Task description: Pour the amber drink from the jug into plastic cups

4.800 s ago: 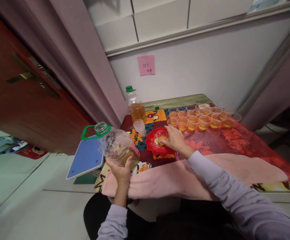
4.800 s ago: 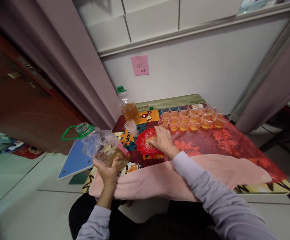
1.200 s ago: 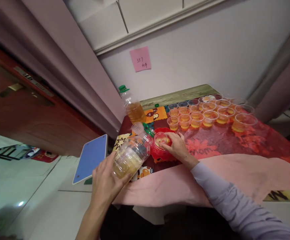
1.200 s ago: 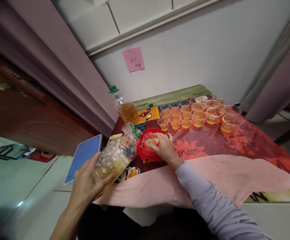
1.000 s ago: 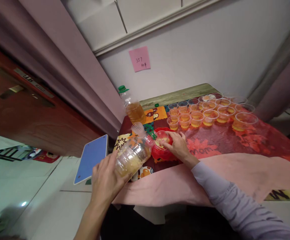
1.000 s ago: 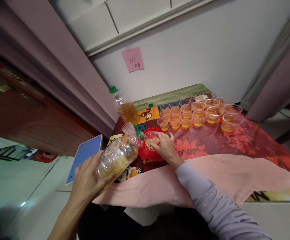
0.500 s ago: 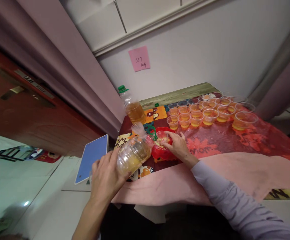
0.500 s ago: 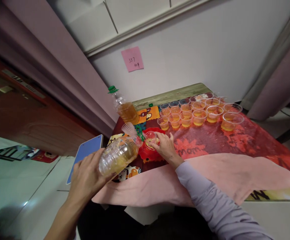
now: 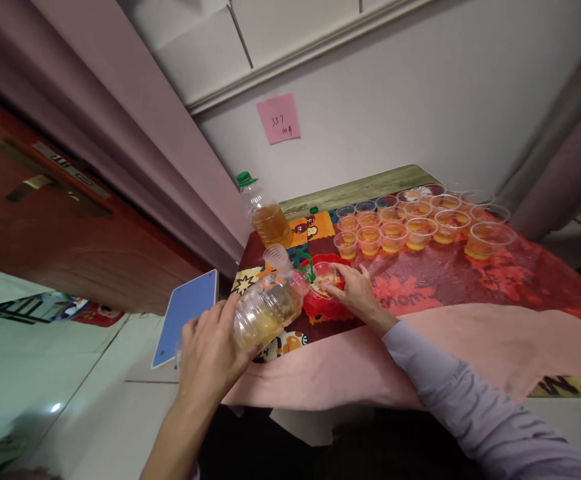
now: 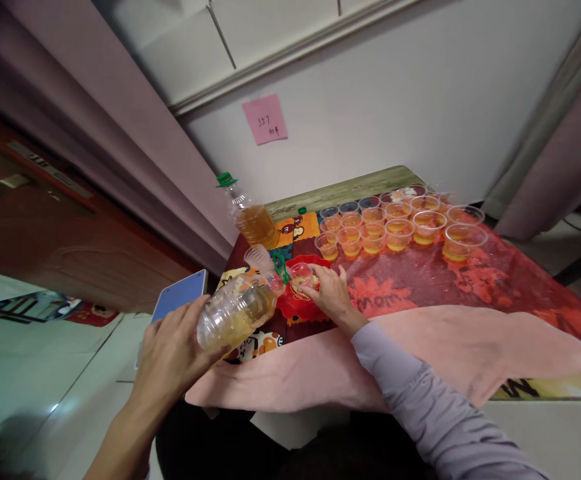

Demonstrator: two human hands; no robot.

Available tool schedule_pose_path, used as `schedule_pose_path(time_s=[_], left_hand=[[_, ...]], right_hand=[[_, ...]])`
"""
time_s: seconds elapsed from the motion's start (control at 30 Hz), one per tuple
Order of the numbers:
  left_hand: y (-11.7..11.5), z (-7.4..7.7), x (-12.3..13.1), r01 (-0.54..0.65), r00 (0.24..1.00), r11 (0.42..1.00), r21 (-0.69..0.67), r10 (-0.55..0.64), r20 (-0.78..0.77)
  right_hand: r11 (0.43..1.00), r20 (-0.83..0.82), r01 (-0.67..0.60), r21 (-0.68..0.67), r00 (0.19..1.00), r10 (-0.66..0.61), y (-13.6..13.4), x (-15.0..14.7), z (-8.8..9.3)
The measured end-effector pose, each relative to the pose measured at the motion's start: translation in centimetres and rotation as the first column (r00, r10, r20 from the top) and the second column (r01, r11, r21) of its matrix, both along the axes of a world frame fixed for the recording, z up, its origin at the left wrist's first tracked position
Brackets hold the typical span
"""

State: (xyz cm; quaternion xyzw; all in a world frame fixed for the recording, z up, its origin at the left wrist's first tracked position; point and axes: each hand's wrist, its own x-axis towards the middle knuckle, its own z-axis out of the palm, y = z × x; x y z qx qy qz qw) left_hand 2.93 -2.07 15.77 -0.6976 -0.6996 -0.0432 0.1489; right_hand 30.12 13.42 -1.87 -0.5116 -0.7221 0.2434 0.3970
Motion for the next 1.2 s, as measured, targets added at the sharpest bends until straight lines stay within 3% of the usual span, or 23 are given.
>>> schedule_pose_path(time_s=[0.7,1.2], left_hand=[[0.5,2.6,1.9,-0.043,0.996,0.991,-0.127,0.032,-0.081],[0.7,2.6,1.6,-0.025,0.997,0.996,-0.082,0.019,-0.077]], right_hand=[[1.000,-0.053,-0.004,0.019,0.999,0.005,0.2,-0.2,-0.6],[1.000,-0.059,-0.001,0.006,0.998,0.002,0.3,-0.1,-0.8]])
